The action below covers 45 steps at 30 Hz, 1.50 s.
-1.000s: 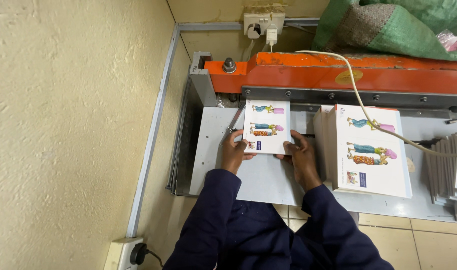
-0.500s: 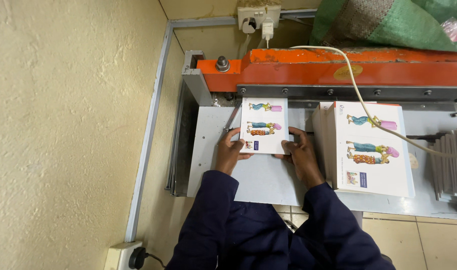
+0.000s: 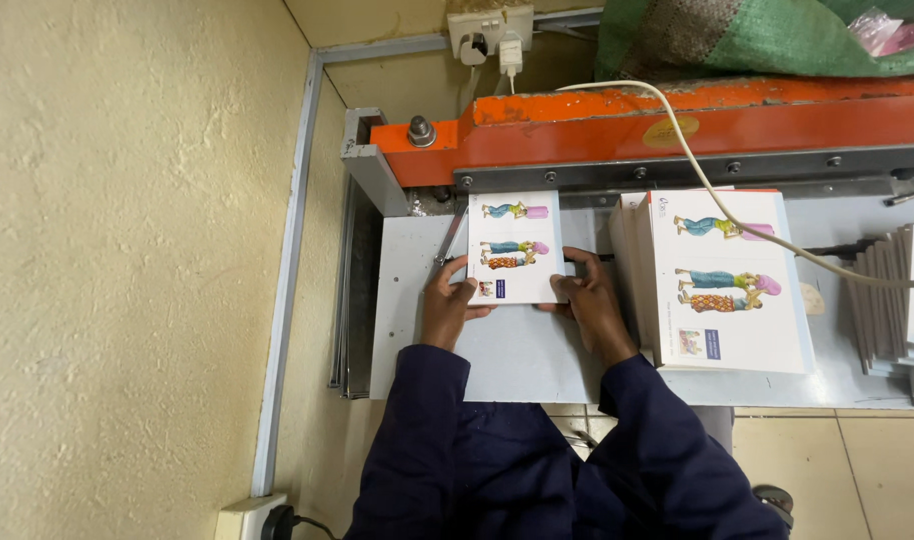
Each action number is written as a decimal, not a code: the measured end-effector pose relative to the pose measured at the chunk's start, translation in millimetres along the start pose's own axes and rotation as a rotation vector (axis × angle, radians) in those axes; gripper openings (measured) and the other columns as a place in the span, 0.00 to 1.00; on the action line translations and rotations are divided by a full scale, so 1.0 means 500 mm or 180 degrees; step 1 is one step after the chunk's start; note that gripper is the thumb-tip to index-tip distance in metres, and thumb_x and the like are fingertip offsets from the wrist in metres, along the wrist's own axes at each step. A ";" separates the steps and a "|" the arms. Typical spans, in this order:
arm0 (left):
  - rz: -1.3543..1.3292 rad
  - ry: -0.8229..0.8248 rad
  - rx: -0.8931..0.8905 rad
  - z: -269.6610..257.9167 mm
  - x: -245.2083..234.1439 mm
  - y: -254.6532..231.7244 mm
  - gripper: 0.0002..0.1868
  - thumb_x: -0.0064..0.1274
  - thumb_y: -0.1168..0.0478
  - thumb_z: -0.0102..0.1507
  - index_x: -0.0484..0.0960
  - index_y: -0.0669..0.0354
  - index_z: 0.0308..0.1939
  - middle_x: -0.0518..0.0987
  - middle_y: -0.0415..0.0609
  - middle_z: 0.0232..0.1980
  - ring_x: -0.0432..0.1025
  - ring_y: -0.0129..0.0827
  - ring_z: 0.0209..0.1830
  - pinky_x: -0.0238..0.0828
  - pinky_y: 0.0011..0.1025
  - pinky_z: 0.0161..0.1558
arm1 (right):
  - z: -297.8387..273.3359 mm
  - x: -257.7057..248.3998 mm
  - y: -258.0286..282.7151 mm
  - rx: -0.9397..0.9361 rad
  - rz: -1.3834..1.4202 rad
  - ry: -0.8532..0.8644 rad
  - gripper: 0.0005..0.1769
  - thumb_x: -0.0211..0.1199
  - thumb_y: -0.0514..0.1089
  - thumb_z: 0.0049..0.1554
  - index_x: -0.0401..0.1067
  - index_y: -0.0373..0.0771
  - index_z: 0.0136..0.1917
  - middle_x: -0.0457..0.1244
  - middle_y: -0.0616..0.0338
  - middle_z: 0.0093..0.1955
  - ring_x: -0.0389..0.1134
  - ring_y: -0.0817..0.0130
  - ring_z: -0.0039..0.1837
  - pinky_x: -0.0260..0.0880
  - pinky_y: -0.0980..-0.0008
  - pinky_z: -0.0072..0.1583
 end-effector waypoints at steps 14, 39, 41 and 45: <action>-0.0078 -0.0020 -0.0003 0.011 -0.006 0.017 0.30 0.46 0.66 0.69 0.62 0.60 0.77 0.73 0.80 0.57 0.79 0.67 0.46 0.83 0.49 0.43 | -0.009 0.010 0.004 -0.0030 -0.0097 -0.0059 0.27 0.55 0.32 0.62 0.60 0.39 0.74 0.61 0.44 0.49 0.67 0.60 0.51 0.82 0.52 0.54; -0.0509 -0.0387 -0.0603 -0.336 0.049 0.032 0.30 0.53 0.61 0.60 0.75 0.66 0.66 0.84 0.66 0.53 0.78 0.53 0.49 0.77 0.48 0.41 | -0.396 -0.074 0.041 0.0466 0.0034 0.0122 0.35 0.66 0.46 0.54 0.65 0.44 0.74 0.69 0.49 0.40 0.76 0.60 0.38 0.78 0.69 0.47; -0.0473 -0.0400 -0.0277 -0.351 0.093 0.016 0.30 0.53 0.60 0.60 0.74 0.66 0.66 0.84 0.65 0.54 0.78 0.50 0.50 0.77 0.45 0.44 | -0.411 -0.085 0.034 0.0265 0.0346 0.0064 0.32 0.66 0.44 0.54 0.66 0.37 0.71 0.72 0.42 0.39 0.77 0.57 0.39 0.79 0.68 0.46; -0.0234 -0.0126 0.0385 -0.369 0.175 0.016 0.28 0.54 0.55 0.60 0.75 0.65 0.62 0.88 0.66 0.50 0.84 0.48 0.41 0.83 0.41 0.38 | -0.426 -0.104 0.032 -0.0608 0.0786 -0.0186 0.39 0.67 0.49 0.53 0.61 0.31 0.72 0.72 0.45 0.56 0.78 0.54 0.48 0.85 0.61 0.44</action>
Point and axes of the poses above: each hand's wrist, its own z-axis towards the middle knuckle, its own x-axis out of the palm, y = z × x, the point moved 3 cm from there along z, towards the middle knuckle
